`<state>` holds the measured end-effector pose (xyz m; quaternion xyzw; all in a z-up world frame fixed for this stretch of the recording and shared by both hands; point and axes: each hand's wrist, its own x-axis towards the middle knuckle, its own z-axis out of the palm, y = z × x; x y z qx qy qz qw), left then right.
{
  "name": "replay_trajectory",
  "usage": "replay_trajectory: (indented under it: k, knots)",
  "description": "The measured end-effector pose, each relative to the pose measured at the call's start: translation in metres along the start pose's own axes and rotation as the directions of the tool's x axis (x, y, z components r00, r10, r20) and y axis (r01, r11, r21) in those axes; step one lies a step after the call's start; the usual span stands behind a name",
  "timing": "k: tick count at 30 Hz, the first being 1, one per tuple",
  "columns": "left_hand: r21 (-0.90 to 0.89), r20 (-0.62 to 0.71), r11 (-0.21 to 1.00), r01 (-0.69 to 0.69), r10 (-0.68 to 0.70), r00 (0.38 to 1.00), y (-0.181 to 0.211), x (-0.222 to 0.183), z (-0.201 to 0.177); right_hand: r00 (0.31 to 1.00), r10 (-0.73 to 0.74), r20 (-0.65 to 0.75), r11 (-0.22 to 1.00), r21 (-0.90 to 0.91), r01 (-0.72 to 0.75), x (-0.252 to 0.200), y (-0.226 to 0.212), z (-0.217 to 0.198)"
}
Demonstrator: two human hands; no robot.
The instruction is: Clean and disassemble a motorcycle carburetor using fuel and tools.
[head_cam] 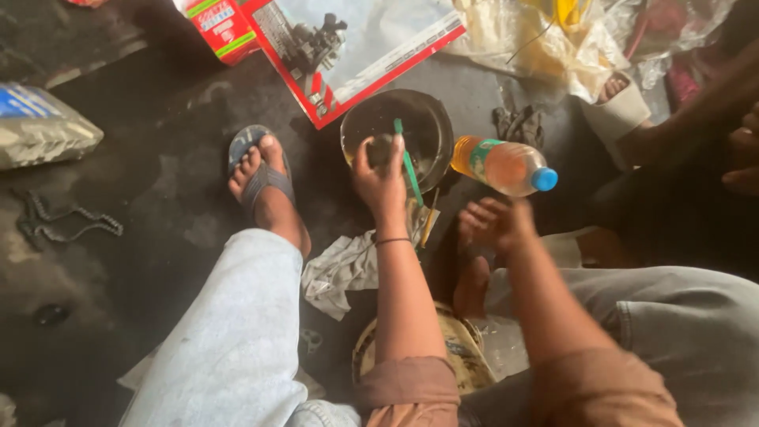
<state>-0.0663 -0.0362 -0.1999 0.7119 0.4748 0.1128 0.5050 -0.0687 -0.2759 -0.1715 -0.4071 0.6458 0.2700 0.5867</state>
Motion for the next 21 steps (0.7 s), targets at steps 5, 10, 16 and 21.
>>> replay_trajectory:
  k: [5, 10, 16, 21]
  knots:
    - [-0.667, 0.476, 0.48, 0.57, -0.314, 0.821, 0.025, 0.007, -0.008, 0.973, 0.049, 0.227, 0.975, 0.202, -0.097, 0.009, -0.044, 0.034]
    - [-0.66, 0.685, 0.172, 0.731, -0.263, 0.68, 0.023, 0.005, -0.009, 0.881, 0.008, 0.473, 0.953, 0.264, -0.151, 0.019, -0.052, 0.044]
    - [-0.661, 0.741, -0.053, 0.749, -0.207, 0.639, 0.015, 0.005, 0.002, 0.68, -0.326, 0.657, 0.939, 0.31, 0.151, -0.101, -0.052, 0.09]
    - [-0.531, 0.82, 0.028, 0.847, -0.234, 0.522, 0.029, -0.001, 0.007, 0.038, -0.934, 0.354, 0.16, 0.323, 0.933, -0.177, -0.068, 0.104]
